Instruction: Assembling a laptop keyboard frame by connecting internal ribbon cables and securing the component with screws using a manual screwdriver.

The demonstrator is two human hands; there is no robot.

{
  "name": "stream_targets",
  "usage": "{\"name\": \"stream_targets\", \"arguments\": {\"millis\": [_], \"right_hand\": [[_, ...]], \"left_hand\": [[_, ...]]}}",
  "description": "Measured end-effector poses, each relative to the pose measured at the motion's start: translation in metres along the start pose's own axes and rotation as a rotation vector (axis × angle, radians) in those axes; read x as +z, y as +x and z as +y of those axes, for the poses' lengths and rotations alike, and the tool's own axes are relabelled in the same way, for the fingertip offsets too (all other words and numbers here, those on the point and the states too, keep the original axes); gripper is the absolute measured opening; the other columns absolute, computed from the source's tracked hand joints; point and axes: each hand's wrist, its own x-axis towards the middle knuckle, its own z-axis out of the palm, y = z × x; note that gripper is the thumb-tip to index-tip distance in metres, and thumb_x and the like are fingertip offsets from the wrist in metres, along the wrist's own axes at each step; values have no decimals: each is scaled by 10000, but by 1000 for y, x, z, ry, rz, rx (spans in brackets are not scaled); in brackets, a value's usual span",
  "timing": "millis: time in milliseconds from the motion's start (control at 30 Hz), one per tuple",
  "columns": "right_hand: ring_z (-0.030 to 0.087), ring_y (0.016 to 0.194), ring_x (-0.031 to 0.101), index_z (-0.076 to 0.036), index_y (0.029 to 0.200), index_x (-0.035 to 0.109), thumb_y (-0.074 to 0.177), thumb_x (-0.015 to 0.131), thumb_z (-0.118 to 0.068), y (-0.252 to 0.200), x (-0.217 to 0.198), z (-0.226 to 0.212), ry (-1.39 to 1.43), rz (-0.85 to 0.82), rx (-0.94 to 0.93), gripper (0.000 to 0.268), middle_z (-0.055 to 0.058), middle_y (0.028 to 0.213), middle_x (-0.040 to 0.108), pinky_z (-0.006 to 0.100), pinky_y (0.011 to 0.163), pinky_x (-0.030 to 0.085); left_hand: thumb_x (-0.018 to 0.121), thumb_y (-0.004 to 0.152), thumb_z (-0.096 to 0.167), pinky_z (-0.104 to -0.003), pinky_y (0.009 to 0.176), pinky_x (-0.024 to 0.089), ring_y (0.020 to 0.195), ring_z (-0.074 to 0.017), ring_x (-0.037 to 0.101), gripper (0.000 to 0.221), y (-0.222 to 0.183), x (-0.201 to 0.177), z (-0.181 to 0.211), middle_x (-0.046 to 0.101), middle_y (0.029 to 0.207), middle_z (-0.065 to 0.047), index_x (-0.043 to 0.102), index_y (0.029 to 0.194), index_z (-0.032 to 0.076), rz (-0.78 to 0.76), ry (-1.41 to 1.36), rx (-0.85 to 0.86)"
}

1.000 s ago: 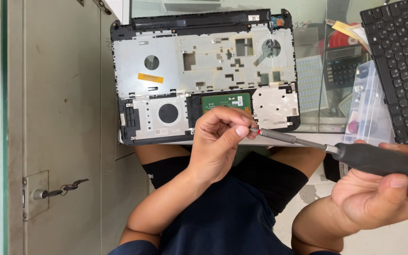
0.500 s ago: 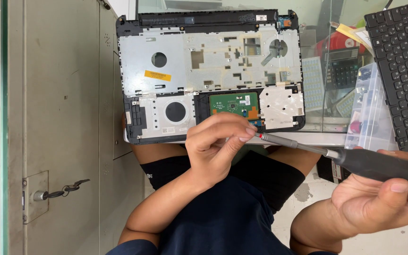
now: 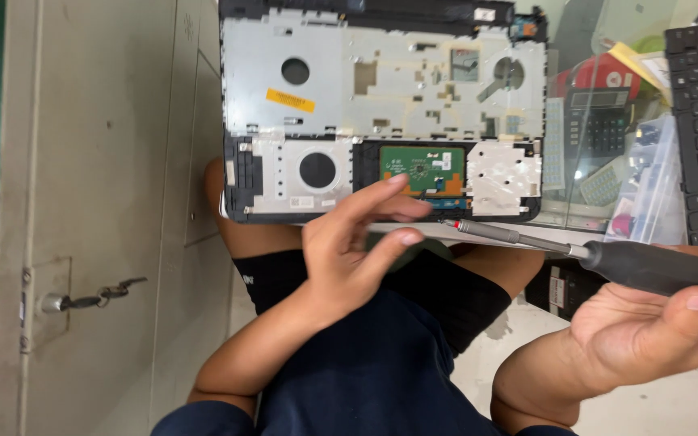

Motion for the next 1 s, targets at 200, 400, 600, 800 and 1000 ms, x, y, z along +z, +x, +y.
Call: {"name": "stream_targets", "arguments": {"millis": [200, 400, 600, 800, 1000], "right_hand": [[353, 873, 526, 49, 1066, 508, 1035, 625, -390, 6, 40, -24, -179, -59, -109, 456, 202, 1005, 485, 469, 827, 524], [484, 882, 675, 148, 1104, 545, 1070, 609, -323, 12, 48, -35, -357, -308, -164, 477, 306, 1018, 567, 523, 840, 566], [515, 883, 677, 206, 1098, 556, 1054, 615, -254, 20, 56, -37, -379, -449, -234, 465, 348, 1001, 581, 556, 837, 587], [531, 880, 680, 234, 1097, 554, 1063, 585, -207, 21, 63, -44, -384, -536, -246, 444, 374, 997, 579, 558, 824, 593], [541, 869, 683, 220, 1104, 535, 1076, 602, -222, 21, 58, -43, -387, -521, -255, 447, 361, 1032, 562, 573, 792, 603]], "left_hand": [[683, 1016, 110, -403, 900, 565, 996, -286, 714, 136, -18, -49, -11, 711, 1126, -102, 716, 1141, 68, 40, 894, 362], [566, 1029, 159, -385, 1073, 364, 1043, -192, 715, 256, -31, -47, -23, 745, 1176, -18, 773, 1154, 243, -1, 1219, 416], [714, 1057, 239, -362, 1097, 300, 1014, -132, 700, 78, -30, -45, -33, 751, 1130, 41, 752, 1098, 294, 71, 1248, 456], [654, 1057, 236, -340, 1086, 298, 1029, -104, 701, 109, -29, -47, -34, 752, 1118, 79, 730, 1106, 299, 77, 1249, 458], [594, 1066, 216, -330, 1066, 307, 1028, -100, 697, 166, -28, -48, -34, 750, 1127, 79, 729, 1112, 299, 79, 1235, 463]]}}
